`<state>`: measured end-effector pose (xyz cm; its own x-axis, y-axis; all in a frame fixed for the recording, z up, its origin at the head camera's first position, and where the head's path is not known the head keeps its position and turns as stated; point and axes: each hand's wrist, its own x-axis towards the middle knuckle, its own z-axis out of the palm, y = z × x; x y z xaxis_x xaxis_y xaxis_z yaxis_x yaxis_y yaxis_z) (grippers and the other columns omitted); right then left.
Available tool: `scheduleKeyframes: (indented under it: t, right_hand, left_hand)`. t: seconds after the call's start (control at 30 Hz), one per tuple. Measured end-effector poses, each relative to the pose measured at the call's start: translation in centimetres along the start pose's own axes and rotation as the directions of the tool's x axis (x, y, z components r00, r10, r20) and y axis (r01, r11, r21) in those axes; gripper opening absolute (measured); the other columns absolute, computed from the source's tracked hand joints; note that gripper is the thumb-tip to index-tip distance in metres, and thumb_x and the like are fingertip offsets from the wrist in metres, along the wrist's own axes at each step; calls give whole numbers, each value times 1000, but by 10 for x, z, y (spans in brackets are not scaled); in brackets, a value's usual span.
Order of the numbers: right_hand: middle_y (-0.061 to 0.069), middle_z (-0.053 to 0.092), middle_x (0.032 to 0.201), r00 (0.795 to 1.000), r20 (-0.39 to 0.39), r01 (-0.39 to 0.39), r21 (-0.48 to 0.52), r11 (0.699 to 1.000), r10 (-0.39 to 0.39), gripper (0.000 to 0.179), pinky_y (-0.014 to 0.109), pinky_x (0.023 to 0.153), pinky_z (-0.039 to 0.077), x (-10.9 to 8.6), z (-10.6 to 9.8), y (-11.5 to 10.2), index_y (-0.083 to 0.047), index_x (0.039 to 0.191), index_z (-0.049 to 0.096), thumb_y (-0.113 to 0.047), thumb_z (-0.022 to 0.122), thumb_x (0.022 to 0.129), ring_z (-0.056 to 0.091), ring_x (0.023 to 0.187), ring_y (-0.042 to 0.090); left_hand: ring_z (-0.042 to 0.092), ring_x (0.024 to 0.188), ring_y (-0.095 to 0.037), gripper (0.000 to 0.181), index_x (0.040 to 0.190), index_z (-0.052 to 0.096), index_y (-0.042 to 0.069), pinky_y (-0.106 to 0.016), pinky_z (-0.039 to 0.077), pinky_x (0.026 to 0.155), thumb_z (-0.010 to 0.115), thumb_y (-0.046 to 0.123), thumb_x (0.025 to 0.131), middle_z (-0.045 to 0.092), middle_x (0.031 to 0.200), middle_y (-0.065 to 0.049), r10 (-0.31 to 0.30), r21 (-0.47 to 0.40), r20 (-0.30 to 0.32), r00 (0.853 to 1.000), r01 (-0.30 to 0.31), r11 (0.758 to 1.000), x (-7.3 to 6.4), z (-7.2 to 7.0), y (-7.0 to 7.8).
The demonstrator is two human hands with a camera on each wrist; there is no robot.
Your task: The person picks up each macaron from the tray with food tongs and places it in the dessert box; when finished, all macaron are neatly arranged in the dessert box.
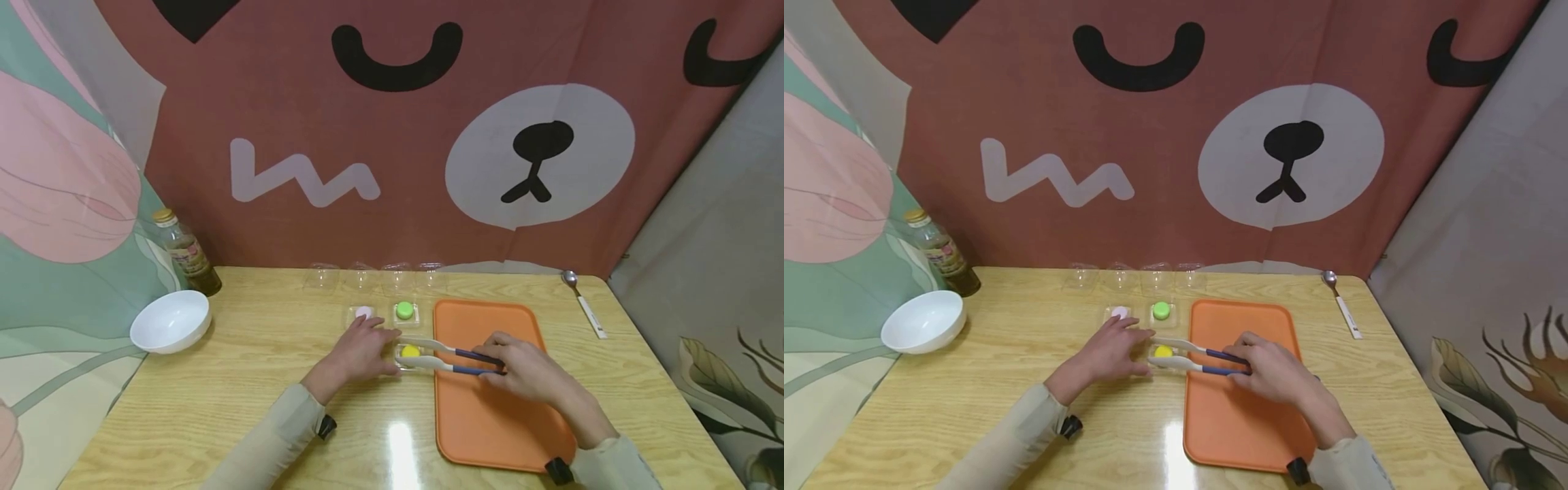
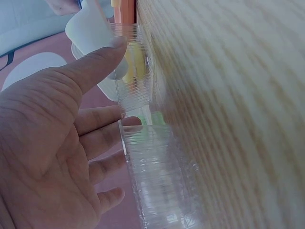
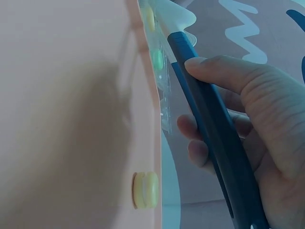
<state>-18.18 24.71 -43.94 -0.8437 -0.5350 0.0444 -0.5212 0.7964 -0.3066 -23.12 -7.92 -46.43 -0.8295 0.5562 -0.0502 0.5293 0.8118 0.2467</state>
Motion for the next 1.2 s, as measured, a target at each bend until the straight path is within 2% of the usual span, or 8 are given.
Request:
scheduleKeyframes:
  t: [0.13,0.37,0.57,0.77,1.0,1.2]
  right_hand:
    - [-7,62,106,1000,-27,10,17,1000,-9,39,19,63,43,-3,2,3,-13,126,72,-24,79,89,49,77,0]
    - [-8,62,107,996,-93,5,115,993,5,37,19,61,43,-16,0,13,-17,125,72,-24,79,89,50,77,2]
    - [-4,64,103,979,-197,-22,148,989,52,34,19,58,44,-37,-12,29,-15,120,74,-18,81,87,49,75,-1]
    - [-6,64,102,953,-267,-115,121,986,144,34,20,57,43,-63,-22,46,-13,117,75,-16,83,84,51,75,-3]
    - [-5,64,97,935,-284,-200,76,977,213,37,20,56,38,-95,-22,65,-11,117,76,-19,85,82,48,74,-5]
    - [-6,65,94,915,-350,-207,25,978,203,38,21,56,38,-114,-16,77,-9,111,78,-17,89,76,47,74,-8]
  left_hand:
    - [44,145,-31,75,141,61,18,-55,24,125,82,55,79,66,138,0,-1,1,-3,1000,1,1000,0,0,0]
    - [43,145,-31,75,141,61,18,-55,23,126,82,54,79,66,139,1,0,-7,-1,1000,0,1000,0,-1,1]
    - [43,146,-31,76,142,60,17,-55,23,126,81,55,80,64,142,0,8,1,-2,1000,-8,1000,-1,-1,2]
    - [44,145,-31,76,142,60,17,-55,22,126,81,55,80,64,141,1,16,13,-14,1000,-16,1000,-1,0,1]
    - [43,146,-31,79,144,57,17,-55,21,126,81,55,80,62,144,0,21,2,-14,1000,-21,1000,-2,-1,0]
    - [44,145,-32,84,145,56,18,-56,23,125,80,60,77,61,145,0,45,9,-85,995,-44,999,-8,-10,-4]
